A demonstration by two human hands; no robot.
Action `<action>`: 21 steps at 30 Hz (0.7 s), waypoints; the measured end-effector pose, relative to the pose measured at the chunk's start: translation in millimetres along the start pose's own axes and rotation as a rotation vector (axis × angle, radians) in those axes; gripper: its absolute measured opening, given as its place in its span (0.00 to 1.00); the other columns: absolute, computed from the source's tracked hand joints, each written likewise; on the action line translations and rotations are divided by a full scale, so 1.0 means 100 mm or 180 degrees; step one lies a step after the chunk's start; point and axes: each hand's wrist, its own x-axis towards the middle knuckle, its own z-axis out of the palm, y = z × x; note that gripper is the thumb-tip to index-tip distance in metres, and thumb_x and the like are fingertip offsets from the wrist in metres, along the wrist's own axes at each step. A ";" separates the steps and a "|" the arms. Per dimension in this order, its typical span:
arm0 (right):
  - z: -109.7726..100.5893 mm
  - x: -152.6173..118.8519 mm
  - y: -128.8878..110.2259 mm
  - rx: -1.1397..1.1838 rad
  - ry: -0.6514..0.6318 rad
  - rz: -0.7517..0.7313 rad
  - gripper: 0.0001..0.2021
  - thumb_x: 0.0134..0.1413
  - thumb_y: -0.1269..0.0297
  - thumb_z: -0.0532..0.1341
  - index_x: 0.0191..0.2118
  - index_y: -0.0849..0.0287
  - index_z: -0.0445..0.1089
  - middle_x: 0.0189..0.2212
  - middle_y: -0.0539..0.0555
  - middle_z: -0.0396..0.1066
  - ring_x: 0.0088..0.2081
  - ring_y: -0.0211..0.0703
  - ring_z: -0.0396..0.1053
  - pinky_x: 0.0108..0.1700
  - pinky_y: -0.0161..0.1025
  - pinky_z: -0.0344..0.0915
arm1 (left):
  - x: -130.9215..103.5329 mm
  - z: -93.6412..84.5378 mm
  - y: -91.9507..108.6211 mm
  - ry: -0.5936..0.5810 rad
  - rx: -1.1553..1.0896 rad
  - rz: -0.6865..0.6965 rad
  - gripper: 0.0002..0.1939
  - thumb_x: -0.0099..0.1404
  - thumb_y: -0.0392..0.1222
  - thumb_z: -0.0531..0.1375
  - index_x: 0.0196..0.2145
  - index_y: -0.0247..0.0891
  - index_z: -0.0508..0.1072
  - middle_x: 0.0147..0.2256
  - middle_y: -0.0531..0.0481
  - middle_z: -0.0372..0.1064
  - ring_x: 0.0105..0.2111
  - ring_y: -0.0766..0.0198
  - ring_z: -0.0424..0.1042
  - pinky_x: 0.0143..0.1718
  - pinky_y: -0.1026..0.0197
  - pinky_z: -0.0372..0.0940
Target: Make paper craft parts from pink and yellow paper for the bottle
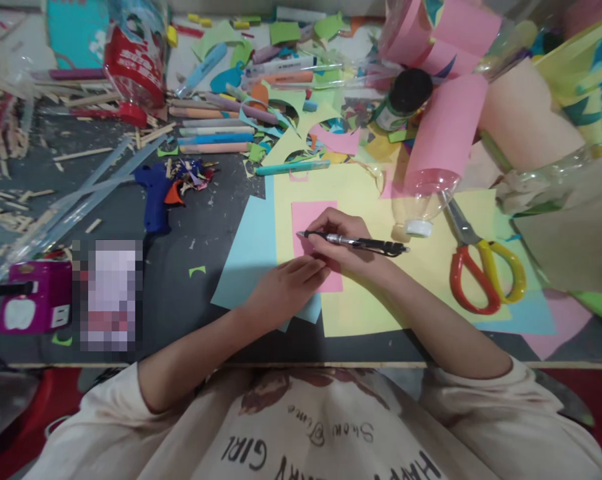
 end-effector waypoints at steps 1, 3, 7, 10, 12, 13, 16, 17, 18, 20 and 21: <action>0.01 -0.01 0.00 -0.0072 0.0016 -0.0006 0.06 0.50 0.63 0.62 0.29 0.58 0.67 0.23 0.48 0.70 0.24 0.34 0.65 0.28 0.36 0.61 | 0.00 -0.01 0.01 0.0010 0.0039 0.0009 0.13 0.70 0.28 0.49 0.48 0.30 0.68 0.40 0.44 0.74 0.45 0.58 0.74 0.47 0.57 0.71; 0.03 -0.02 -0.01 -0.0163 0.0022 -0.0042 0.05 0.50 0.63 0.62 0.28 0.58 0.67 0.23 0.48 0.70 0.24 0.34 0.64 0.28 0.35 0.60 | 0.01 -0.02 0.02 0.0016 0.0064 0.0009 0.13 0.70 0.28 0.49 0.48 0.29 0.68 0.39 0.44 0.74 0.43 0.58 0.74 0.44 0.58 0.72; 0.04 -0.02 -0.03 -0.0225 0.0032 -0.0071 0.06 0.50 0.62 0.61 0.28 0.58 0.67 0.23 0.48 0.70 0.24 0.34 0.63 0.28 0.35 0.59 | 0.02 -0.03 0.03 0.0018 -0.0009 0.0026 0.14 0.69 0.27 0.48 0.49 0.28 0.68 0.38 0.43 0.73 0.42 0.58 0.74 0.44 0.58 0.72; 0.04 -0.01 -0.02 -0.0228 -0.0006 -0.0086 0.06 0.51 0.62 0.61 0.29 0.58 0.67 0.23 0.47 0.70 0.24 0.33 0.63 0.28 0.34 0.59 | 0.02 -0.03 0.02 0.0020 -0.0040 0.0017 0.14 0.70 0.28 0.48 0.49 0.27 0.68 0.39 0.42 0.74 0.43 0.58 0.74 0.46 0.58 0.72; 0.05 0.00 -0.02 -0.0222 -0.0038 -0.0092 0.06 0.51 0.62 0.61 0.28 0.58 0.67 0.23 0.47 0.71 0.23 0.33 0.63 0.28 0.34 0.59 | 0.02 -0.03 0.02 -0.0010 -0.0080 -0.0024 0.14 0.70 0.29 0.48 0.49 0.28 0.68 0.39 0.42 0.74 0.44 0.58 0.74 0.46 0.57 0.72; 0.05 0.00 -0.02 -0.0222 -0.0048 -0.0091 0.06 0.51 0.62 0.61 0.28 0.58 0.68 0.23 0.48 0.70 0.23 0.33 0.63 0.27 0.34 0.58 | 0.01 -0.03 0.02 -0.0035 -0.0112 -0.0037 0.13 0.71 0.29 0.48 0.49 0.28 0.68 0.40 0.42 0.74 0.44 0.57 0.74 0.47 0.57 0.72; 0.05 -0.01 -0.01 -0.0221 -0.0032 -0.0091 0.06 0.50 0.62 0.61 0.27 0.59 0.68 0.22 0.47 0.70 0.23 0.32 0.62 0.27 0.34 0.58 | 0.01 -0.03 0.02 -0.0092 -0.0213 -0.0054 0.13 0.71 0.30 0.49 0.50 0.29 0.68 0.42 0.41 0.74 0.46 0.57 0.74 0.48 0.56 0.72; 0.05 -0.01 -0.01 -0.0200 0.0007 -0.0084 0.06 0.50 0.62 0.61 0.27 0.59 0.68 0.22 0.47 0.69 0.23 0.32 0.62 0.26 0.34 0.57 | 0.01 -0.03 0.02 -0.0124 -0.0234 -0.0070 0.13 0.71 0.29 0.49 0.50 0.29 0.68 0.43 0.41 0.74 0.47 0.57 0.74 0.49 0.56 0.72; 0.05 -0.01 -0.01 -0.0174 0.0051 -0.0066 0.06 0.51 0.62 0.61 0.28 0.59 0.68 0.21 0.47 0.69 0.22 0.32 0.62 0.26 0.34 0.57 | 0.01 -0.03 0.02 -0.0140 -0.0246 -0.0087 0.14 0.71 0.29 0.49 0.50 0.29 0.68 0.43 0.40 0.74 0.48 0.57 0.73 0.49 0.55 0.72; 0.05 -0.01 -0.03 -0.0131 0.0128 -0.0016 0.07 0.51 0.61 0.61 0.28 0.59 0.68 0.21 0.47 0.68 0.22 0.32 0.62 0.25 0.33 0.57 | 0.00 -0.02 0.02 -0.0175 -0.0259 -0.0119 0.14 0.71 0.30 0.48 0.50 0.30 0.68 0.44 0.40 0.74 0.49 0.57 0.73 0.50 0.54 0.72; 0.04 -0.01 -0.03 -0.0124 0.0121 0.0002 0.07 0.50 0.61 0.61 0.27 0.59 0.68 0.21 0.47 0.69 0.23 0.32 0.62 0.25 0.33 0.57 | 0.00 -0.02 0.02 -0.0187 -0.0261 -0.0124 0.14 0.71 0.30 0.47 0.50 0.30 0.68 0.44 0.40 0.74 0.49 0.57 0.73 0.50 0.54 0.72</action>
